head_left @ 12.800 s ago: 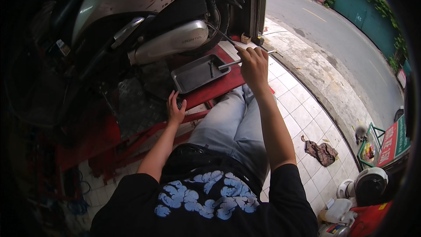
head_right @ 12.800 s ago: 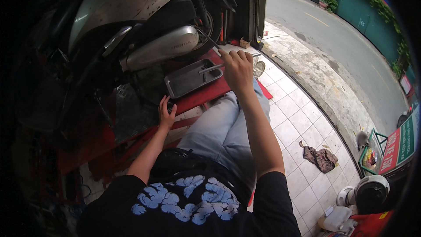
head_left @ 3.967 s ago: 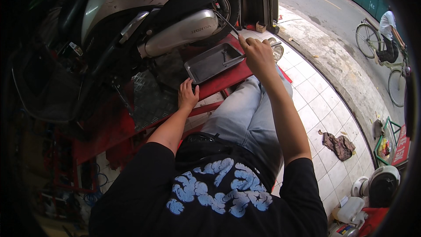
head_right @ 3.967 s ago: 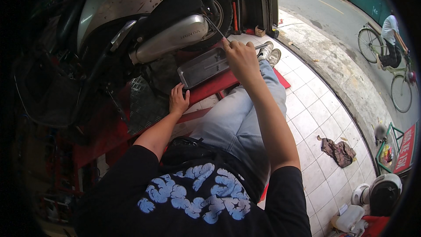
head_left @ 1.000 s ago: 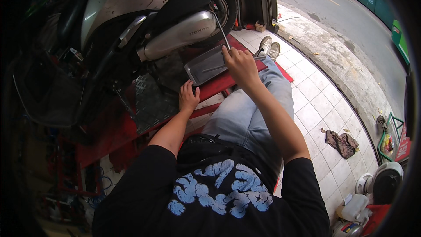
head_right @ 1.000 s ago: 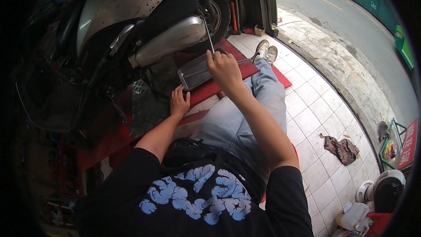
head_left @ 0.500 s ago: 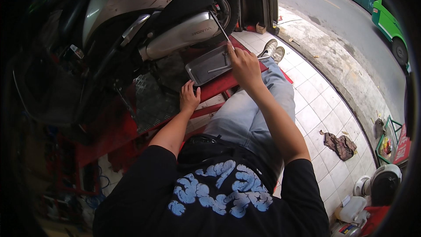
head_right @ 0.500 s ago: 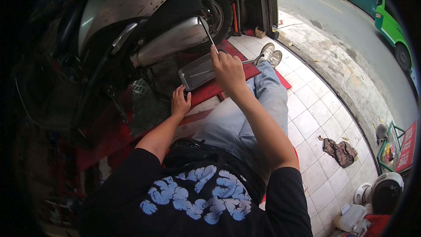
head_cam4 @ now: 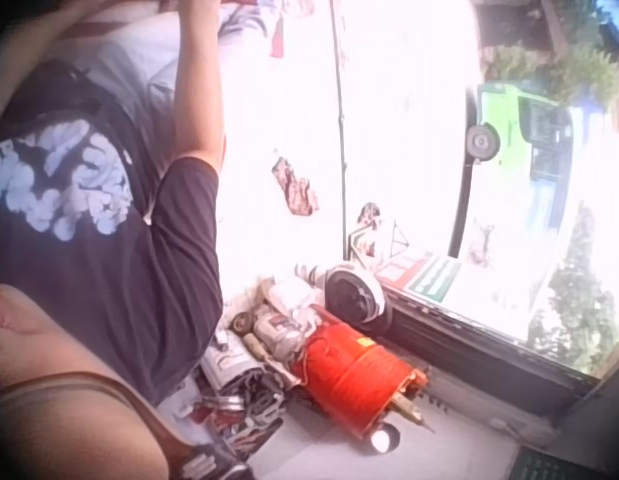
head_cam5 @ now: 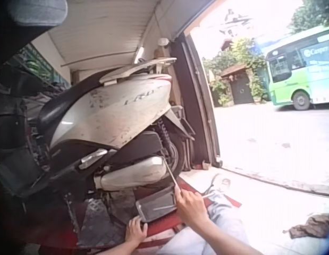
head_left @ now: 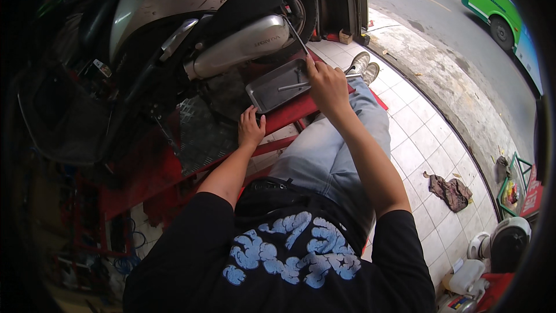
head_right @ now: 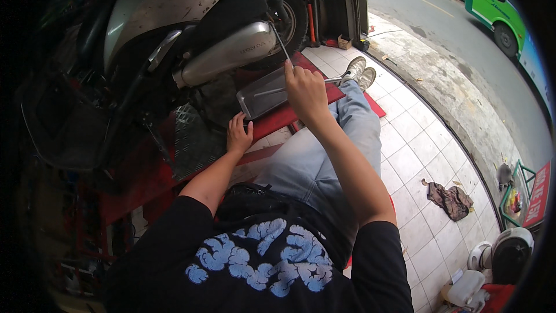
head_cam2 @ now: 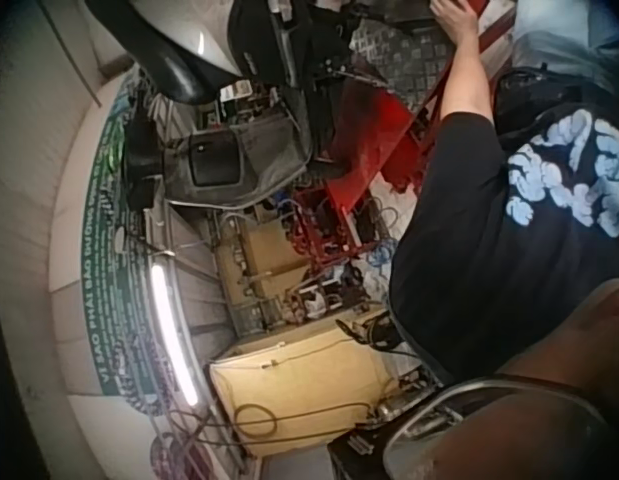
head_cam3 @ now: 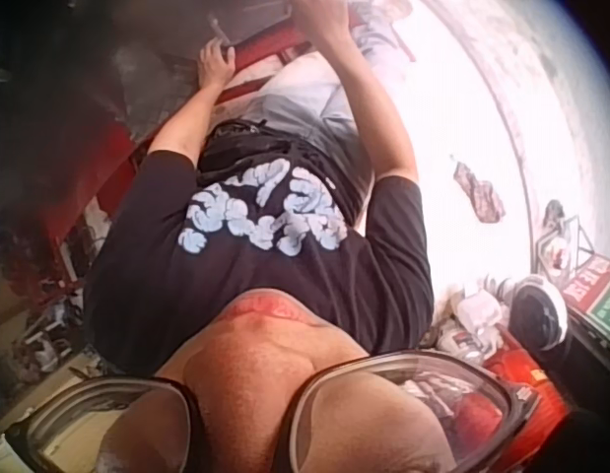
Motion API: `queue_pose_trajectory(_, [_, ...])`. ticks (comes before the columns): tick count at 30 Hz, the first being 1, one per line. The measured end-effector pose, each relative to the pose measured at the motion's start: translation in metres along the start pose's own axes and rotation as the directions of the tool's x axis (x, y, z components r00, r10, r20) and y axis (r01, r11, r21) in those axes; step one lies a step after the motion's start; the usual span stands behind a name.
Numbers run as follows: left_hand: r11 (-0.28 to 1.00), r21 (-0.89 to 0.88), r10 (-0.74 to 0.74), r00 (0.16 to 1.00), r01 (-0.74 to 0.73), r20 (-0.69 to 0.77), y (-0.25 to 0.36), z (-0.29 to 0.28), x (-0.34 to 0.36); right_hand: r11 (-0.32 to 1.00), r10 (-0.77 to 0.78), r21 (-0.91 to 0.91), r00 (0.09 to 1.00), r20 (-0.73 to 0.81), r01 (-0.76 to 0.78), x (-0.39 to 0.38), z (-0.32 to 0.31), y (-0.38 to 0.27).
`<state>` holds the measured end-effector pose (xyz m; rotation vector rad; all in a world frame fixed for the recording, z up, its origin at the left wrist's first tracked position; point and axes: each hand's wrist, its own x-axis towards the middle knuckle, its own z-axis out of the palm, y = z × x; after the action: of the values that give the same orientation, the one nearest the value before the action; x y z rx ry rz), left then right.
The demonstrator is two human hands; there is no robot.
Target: The person unscrews bolts from a motorcycle engine casing using a socket wrench and places the removed bolts into a small metal tray.
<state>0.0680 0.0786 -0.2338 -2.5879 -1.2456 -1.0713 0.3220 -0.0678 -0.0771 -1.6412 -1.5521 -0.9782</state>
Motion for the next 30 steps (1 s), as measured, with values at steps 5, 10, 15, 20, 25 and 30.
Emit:
queue_pose_trajectory(5, [1.000,0.014,-0.003,1.000,0.003,0.007,0.000,-0.001,0.000,0.998,0.044,0.037,0.999,0.008,-0.044,0.000,-0.001,0.003])
queue_pose_trajectory(10, [1.000,0.016,-0.014,1.000,0.014,0.011,0.002,0.000,0.000,0.995,0.052,0.079,0.997,0.055,-0.057,0.003,-0.002,0.007])
queue_pose_trajectory(15, [1.000,0.005,-0.006,1.000,0.006,0.009,0.001,0.000,0.000,0.995,0.011,0.098,0.998,0.067,-0.018,0.008,-0.008,0.009])
queue_pose_trajectory(20, [1.000,0.007,-0.003,1.000,0.003,0.005,-0.001,0.002,-0.001,0.997,-0.045,0.070,0.999,-0.006,0.045,0.007,-0.006,0.018])
queue_pose_trajectory(25, [1.000,0.026,-0.010,1.000,0.009,0.008,-0.005,0.005,0.000,0.997,-0.028,0.075,0.999,0.017,0.027,0.006,-0.005,0.022])
queue_pose_trajectory(30, [1.000,0.018,-0.008,1.000,0.008,0.007,-0.001,0.002,0.001,0.996,-0.019,0.083,1.000,-0.004,0.020,0.006,-0.002,0.026])
